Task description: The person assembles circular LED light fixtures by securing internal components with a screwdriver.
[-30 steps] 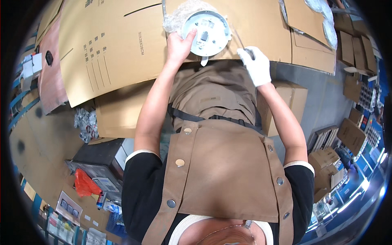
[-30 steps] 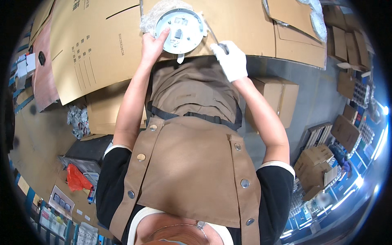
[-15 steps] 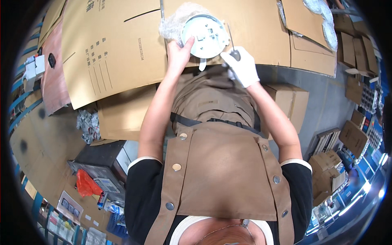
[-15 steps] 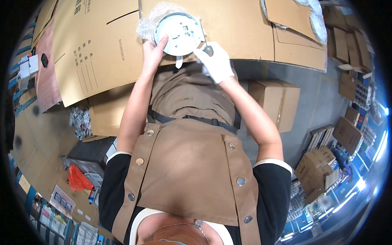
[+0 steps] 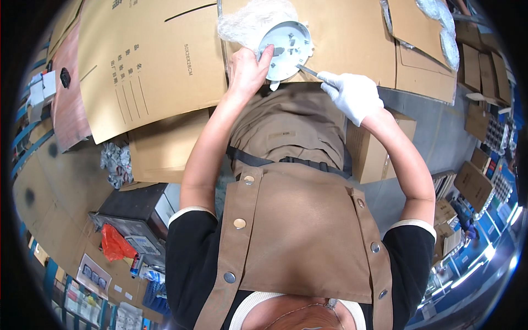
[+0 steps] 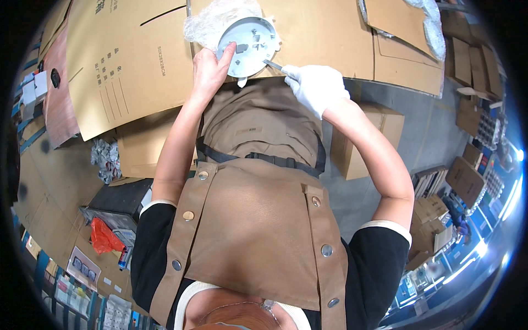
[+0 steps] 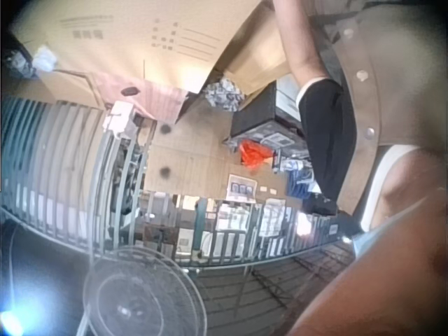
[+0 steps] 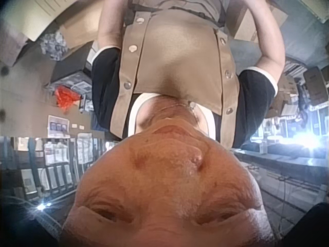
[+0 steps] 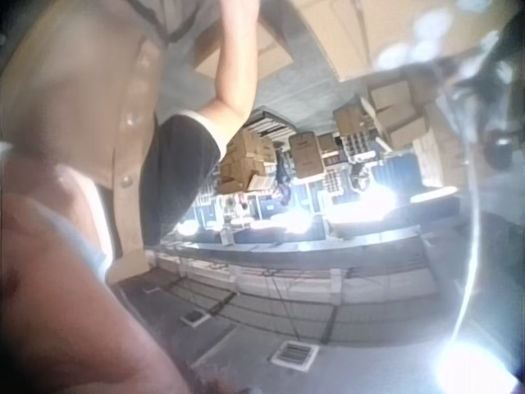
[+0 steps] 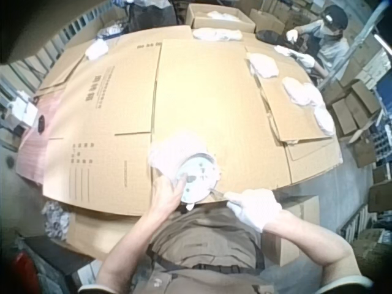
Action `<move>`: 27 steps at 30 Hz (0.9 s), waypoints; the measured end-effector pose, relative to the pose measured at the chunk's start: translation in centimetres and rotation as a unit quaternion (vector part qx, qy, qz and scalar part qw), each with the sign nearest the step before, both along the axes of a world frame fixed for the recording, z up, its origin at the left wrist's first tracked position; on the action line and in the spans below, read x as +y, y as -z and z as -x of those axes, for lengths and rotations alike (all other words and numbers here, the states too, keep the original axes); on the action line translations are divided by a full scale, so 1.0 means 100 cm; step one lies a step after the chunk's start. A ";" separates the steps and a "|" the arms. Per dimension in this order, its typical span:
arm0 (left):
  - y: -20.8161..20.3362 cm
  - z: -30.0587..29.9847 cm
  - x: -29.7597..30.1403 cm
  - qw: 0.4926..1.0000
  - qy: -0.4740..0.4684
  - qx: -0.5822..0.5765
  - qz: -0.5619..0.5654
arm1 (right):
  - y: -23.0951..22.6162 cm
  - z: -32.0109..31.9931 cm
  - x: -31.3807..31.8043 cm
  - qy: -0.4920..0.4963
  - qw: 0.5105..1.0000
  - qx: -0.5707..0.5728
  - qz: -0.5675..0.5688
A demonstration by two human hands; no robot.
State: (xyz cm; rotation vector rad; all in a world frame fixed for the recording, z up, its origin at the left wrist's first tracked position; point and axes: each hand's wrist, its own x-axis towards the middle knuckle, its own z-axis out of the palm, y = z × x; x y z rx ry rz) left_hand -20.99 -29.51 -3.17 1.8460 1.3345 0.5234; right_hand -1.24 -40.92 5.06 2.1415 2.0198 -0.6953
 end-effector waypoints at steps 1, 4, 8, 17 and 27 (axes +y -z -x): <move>-0.001 -0.001 -0.003 1.000 -0.001 0.000 0.002 | -0.001 0.001 0.002 -0.001 1.000 0.000 0.002; -0.004 -0.004 -0.012 0.997 0.006 -0.038 -0.067 | -0.006 0.005 0.012 -0.005 0.999 -0.004 0.041; 0.003 -0.009 -0.015 0.989 0.036 -0.037 -0.138 | -0.010 0.011 0.034 -0.060 0.993 -0.056 0.087; 0.032 0.006 0.006 0.995 -0.029 -0.097 0.013 | 0.045 0.015 -0.029 -0.076 0.992 -0.103 0.015; 0.011 -0.005 -0.005 0.988 -0.007 -0.075 -0.138 | -0.002 0.012 0.023 -0.088 0.992 -0.052 0.075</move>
